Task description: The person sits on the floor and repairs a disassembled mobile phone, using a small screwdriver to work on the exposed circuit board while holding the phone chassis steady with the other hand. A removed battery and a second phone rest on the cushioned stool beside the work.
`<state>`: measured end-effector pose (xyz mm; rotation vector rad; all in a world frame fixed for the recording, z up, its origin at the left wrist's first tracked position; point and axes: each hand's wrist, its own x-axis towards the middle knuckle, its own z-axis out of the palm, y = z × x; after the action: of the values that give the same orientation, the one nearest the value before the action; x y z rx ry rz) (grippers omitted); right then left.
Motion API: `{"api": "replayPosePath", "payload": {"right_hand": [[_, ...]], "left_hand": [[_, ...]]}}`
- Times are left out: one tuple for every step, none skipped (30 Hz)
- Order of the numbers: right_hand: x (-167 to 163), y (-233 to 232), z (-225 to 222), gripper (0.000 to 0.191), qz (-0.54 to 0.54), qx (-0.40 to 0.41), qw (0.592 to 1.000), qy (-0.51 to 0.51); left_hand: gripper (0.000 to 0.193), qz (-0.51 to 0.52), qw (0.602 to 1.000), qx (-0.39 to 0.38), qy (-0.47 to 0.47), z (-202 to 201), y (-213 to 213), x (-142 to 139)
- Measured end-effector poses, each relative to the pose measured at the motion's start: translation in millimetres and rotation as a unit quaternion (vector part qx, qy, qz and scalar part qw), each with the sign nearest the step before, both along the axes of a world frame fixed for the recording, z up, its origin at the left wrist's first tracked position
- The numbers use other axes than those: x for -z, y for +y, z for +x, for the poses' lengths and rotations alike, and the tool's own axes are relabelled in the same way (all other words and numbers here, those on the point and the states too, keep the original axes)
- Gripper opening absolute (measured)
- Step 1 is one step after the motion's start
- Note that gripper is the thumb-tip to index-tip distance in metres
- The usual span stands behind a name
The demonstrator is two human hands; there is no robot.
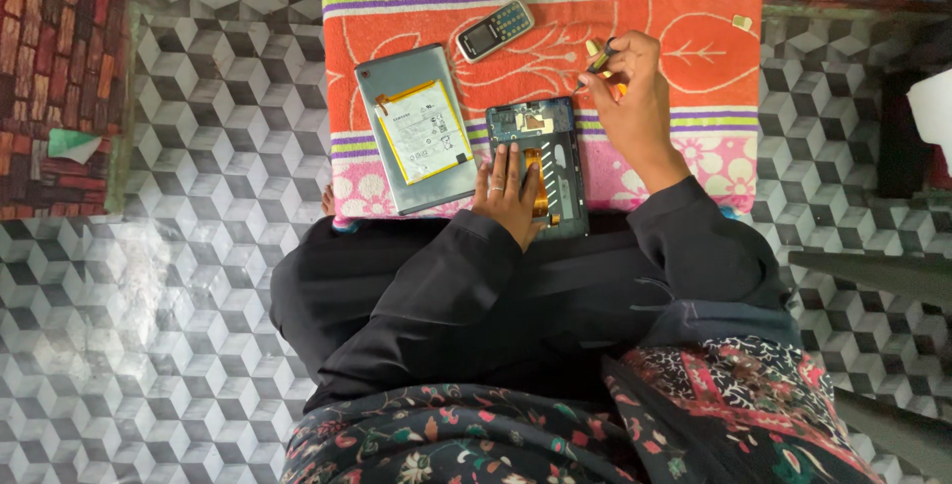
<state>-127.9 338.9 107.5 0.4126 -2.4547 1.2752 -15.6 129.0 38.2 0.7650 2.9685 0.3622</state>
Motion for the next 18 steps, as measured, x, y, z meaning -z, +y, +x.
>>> {"api": "replayPosePath", "payload": {"right_hand": [[-0.7,0.7,0.4,0.051,0.004,0.001,1.000,0.002],[-1.6,1.1,0.5,0.050,-0.002,0.000,1.000,-0.005],[-2.5,1.2,0.4,0.050,-0.008,-0.001,1.000,-0.011],[-3.4,1.2,0.3,0.050,-0.014,-0.001,1.000,-0.017],[-4.4,0.7,0.0,0.050,-0.010,-0.001,1.000,-0.015],[-5.0,0.5,0.1,0.051,-0.006,0.000,1.000,-0.014],[-5.7,0.3,0.3,0.051,-0.002,0.001,1.000,-0.012],[-6.3,0.0,-0.2,0.051,0.003,0.006,1.000,-0.013],[-6.7,-0.1,-1.1,0.051,0.009,0.011,1.000,-0.014],[-6.9,0.0,-1.4,0.051,0.014,0.016,1.000,-0.014],[-7.4,0.0,-0.6,0.051,0.024,0.031,0.999,-0.022],[-7.7,1.1,-0.5,0.050,0.033,0.044,0.998,-0.031],[-7.9,2.0,-0.2,0.050,0.042,0.058,0.997,-0.039],[-7.9,2.9,-0.2,0.050,0.045,0.062,0.996,-0.040],[-7.9,3.9,-0.4,0.050,0.047,0.066,0.996,-0.042],[-7.7,4.6,-0.6,0.050,0.050,0.069,0.995,-0.043],[-7.1,4.8,-0.9,0.050,0.051,0.071,0.995,-0.045],[-6.4,4.8,-1.4,0.050,0.053,0.072,0.995,-0.047]], "left_hand": [[0.101,-0.002,1.000,0.000,0.000,0.3,0.7,-0.5],[0.101,-0.003,1.000,-0.001,0.001,0.7,0.9,-0.9],[0.100,-0.003,1.000,-0.001,0.002,1.0,0.9,-1.3],[0.099,-0.002,1.000,-0.001,0.003,1.3,0.7,-1.8],[0.098,-0.002,1.000,-0.001,0.004,1.4,0.4,-2.1],[0.098,-0.004,1.000,0.000,0.004,1.5,0.4,-2.1],[0.099,-0.006,1.000,0.001,0.003,1.6,0.5,-2.0],[0.099,-0.008,1.000,0.001,0.003,1.7,0.5,-1.8],[0.098,-0.007,1.000,0.003,0.005,1.7,0.2,-1.4],[0.098,-0.007,1.000,0.004,0.006,1.7,-0.4,-0.8],[0.097,-0.006,1.000,0.006,0.008,2.4,-1.4,-0.4],[0.097,-0.004,1.000,0.006,0.008,2.6,-1.5,0.2],[0.097,-0.002,1.000,0.006,0.008,2.7,-1.6,0.8],[0.097,0.000,1.000,0.006,0.008,2.9,-1.7,1.2],[0.097,0.001,1.000,0.006,0.008,2.9,-1.8,1.5],[0.097,0.002,1.000,0.005,0.009,2.9,-1.8,1.6],[0.097,0.003,1.000,0.004,0.009,2.9,-1.8,1.5],[0.097,0.001,1.000,0.004,0.010,3.1,-1.8,1.3]]}}
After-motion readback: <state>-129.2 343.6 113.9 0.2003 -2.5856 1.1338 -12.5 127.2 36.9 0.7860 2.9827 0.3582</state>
